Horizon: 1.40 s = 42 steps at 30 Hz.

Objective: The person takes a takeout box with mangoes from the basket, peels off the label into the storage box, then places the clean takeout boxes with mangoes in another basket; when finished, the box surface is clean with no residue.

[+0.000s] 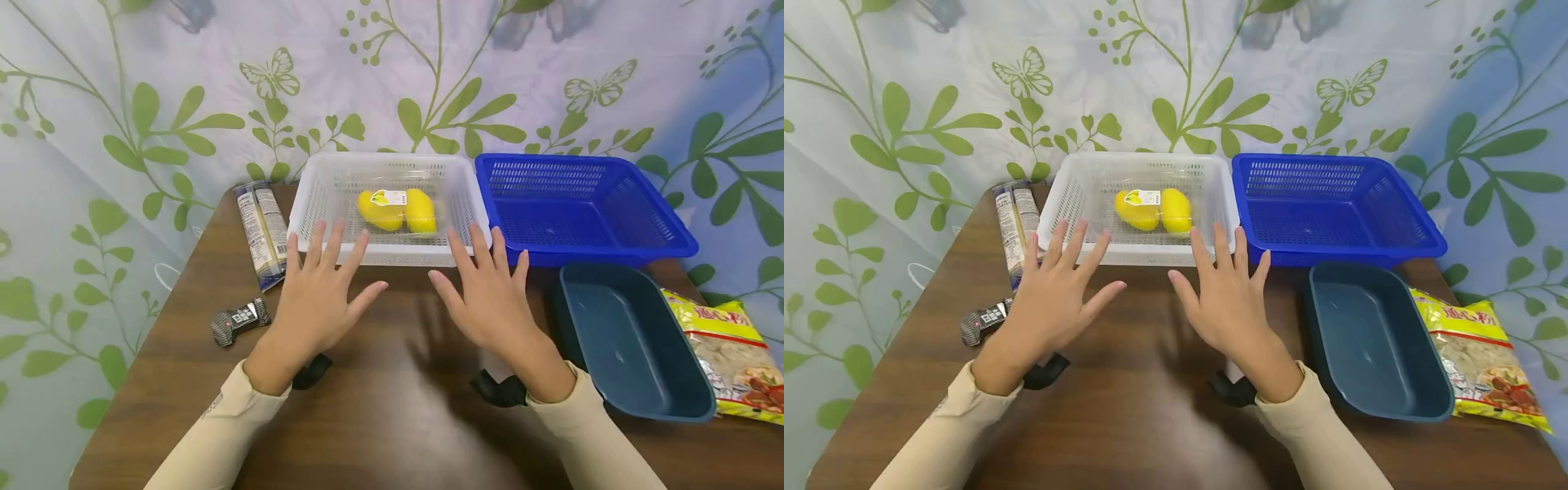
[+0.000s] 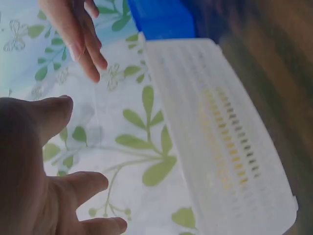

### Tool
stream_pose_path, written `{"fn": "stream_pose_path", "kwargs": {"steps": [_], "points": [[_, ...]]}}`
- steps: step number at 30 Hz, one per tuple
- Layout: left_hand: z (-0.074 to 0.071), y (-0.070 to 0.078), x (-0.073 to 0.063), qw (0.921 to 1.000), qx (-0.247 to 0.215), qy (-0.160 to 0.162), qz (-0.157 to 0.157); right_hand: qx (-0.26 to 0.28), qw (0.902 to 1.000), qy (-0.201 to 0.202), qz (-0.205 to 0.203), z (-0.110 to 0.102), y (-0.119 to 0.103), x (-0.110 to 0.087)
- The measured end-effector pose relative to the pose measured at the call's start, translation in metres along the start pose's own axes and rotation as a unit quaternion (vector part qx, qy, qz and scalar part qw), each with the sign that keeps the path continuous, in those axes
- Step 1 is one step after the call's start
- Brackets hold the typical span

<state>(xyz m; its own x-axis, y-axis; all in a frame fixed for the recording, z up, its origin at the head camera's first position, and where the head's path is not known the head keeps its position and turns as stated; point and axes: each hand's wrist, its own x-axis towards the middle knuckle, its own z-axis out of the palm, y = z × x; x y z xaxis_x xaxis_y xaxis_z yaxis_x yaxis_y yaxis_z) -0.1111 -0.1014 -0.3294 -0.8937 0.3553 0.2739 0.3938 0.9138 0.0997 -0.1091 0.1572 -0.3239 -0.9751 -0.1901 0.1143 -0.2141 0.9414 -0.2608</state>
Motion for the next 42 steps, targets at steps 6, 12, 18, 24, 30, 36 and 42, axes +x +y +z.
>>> {"fn": "stream_pose_path", "kwargs": {"steps": [6,12,18,24,30,36,42], "points": [[-0.005,-0.016,0.017,0.9985,-0.053,0.010,-0.010,0.010,0.9998,0.000,0.018,-0.014,0.010,0.031],[0.010,-0.043,0.031,0.9810,-0.143,0.132,0.002,0.051,0.9983,0.008,0.026,-0.008,0.010,0.064],[0.033,-0.071,0.035,0.9548,-0.213,0.199,-0.059,0.077,0.9963,0.017,0.032,0.011,0.010,0.099],[0.052,-0.084,0.034,0.9604,-0.166,0.156,-0.161,0.085,0.9912,-0.046,0.091,0.027,0.016,0.124],[0.063,-0.090,0.036,0.9532,-0.204,0.088,-0.205,0.094,0.9840,-0.092,0.121,0.034,0.022,0.140],[0.074,-0.091,0.040,0.9219,-0.315,0.098,-0.203,0.148,0.9767,-0.113,0.106,0.034,0.031,0.155],[0.081,-0.094,0.038,0.8963,-0.370,0.143,-0.198,0.186,0.9664,-0.128,0.122,0.041,0.034,0.165]]}}
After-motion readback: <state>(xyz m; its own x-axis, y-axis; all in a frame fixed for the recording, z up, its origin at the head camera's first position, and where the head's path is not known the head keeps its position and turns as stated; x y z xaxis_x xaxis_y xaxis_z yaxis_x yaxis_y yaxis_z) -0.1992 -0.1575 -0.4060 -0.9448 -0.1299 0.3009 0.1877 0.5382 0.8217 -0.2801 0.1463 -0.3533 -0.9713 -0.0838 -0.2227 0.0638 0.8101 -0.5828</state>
